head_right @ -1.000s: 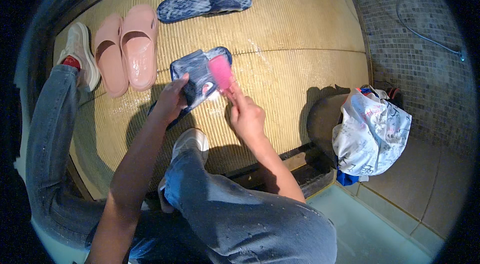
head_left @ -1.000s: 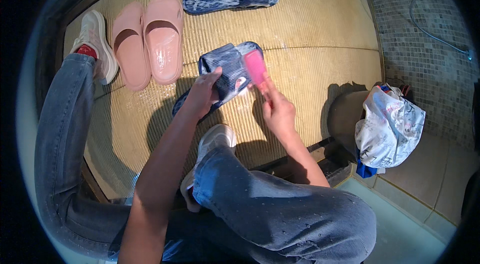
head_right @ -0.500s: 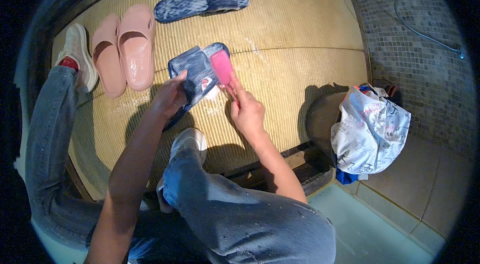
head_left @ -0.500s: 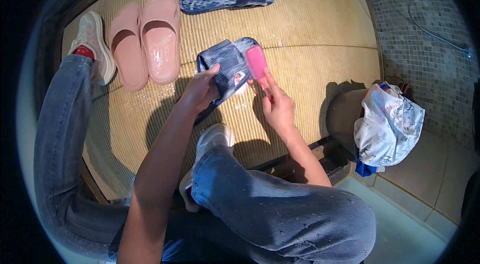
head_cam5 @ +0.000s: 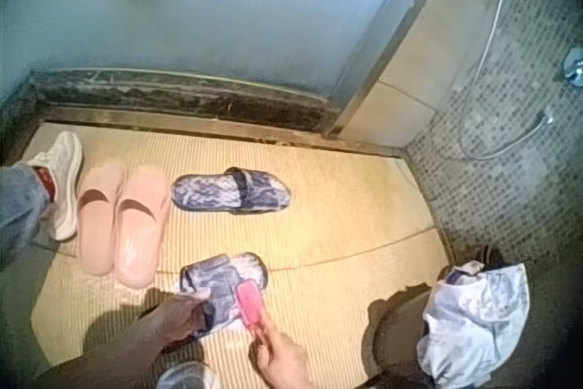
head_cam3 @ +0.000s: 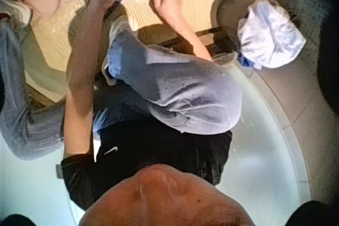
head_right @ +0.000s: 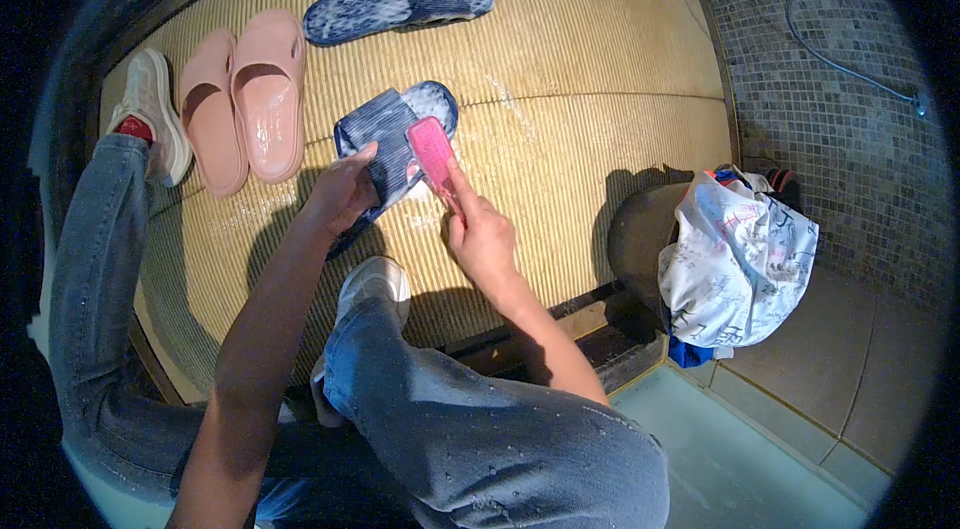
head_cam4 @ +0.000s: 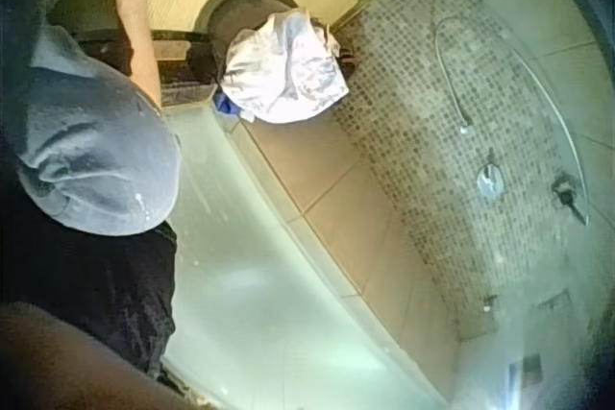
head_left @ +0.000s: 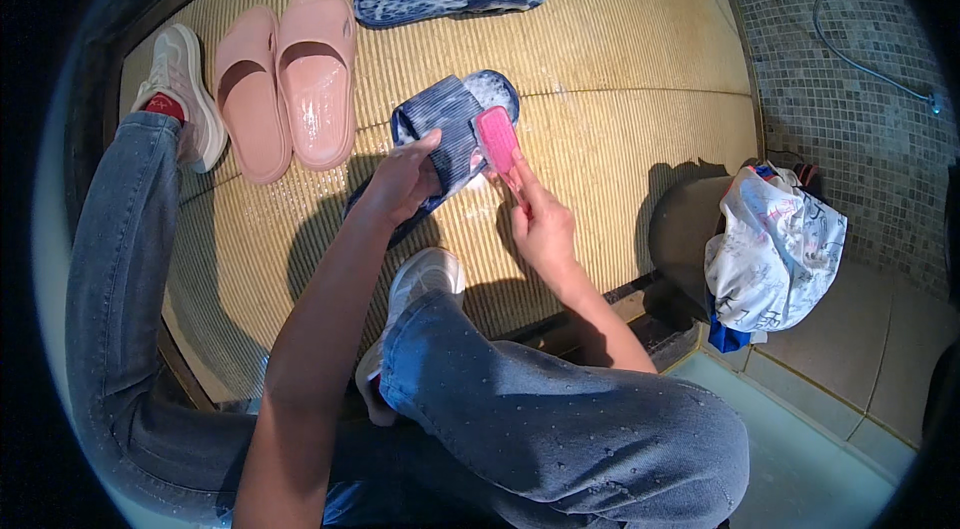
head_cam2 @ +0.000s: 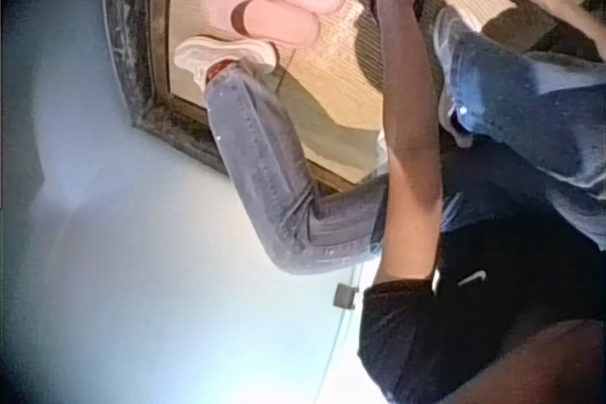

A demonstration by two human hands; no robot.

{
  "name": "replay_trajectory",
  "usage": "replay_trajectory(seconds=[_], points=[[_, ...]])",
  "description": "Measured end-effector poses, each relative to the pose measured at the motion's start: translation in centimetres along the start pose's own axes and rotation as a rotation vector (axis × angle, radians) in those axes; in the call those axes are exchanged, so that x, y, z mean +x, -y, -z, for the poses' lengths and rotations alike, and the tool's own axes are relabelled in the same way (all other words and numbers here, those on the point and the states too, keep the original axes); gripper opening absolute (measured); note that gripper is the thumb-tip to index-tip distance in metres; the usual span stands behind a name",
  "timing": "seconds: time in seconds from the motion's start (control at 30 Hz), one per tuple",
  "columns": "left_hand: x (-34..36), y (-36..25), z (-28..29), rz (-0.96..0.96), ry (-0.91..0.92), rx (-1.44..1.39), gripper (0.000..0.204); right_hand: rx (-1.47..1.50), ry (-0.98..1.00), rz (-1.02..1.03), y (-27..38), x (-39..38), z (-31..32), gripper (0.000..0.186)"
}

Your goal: The person scrubs a blue patterned slipper with a pink brush, applying soap and working on the top and bottom surfaces. The person flips the slipper over to clean different areas and continues scrubbing until the end of the clip.

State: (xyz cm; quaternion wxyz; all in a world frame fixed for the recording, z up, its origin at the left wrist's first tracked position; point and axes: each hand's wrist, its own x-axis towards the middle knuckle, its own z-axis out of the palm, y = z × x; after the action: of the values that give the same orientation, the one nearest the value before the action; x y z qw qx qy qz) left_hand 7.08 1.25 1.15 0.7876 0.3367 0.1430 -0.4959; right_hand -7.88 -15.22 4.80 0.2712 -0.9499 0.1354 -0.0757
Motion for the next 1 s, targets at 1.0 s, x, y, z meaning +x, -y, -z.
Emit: replay_trajectory(seconds=[1.0], points=[[0.3, 0.1, -1.4, 0.097, -0.213, 0.240, 0.040, 0.107, 0.217, -0.013, 0.6, -1.8, -0.4, 0.071]])
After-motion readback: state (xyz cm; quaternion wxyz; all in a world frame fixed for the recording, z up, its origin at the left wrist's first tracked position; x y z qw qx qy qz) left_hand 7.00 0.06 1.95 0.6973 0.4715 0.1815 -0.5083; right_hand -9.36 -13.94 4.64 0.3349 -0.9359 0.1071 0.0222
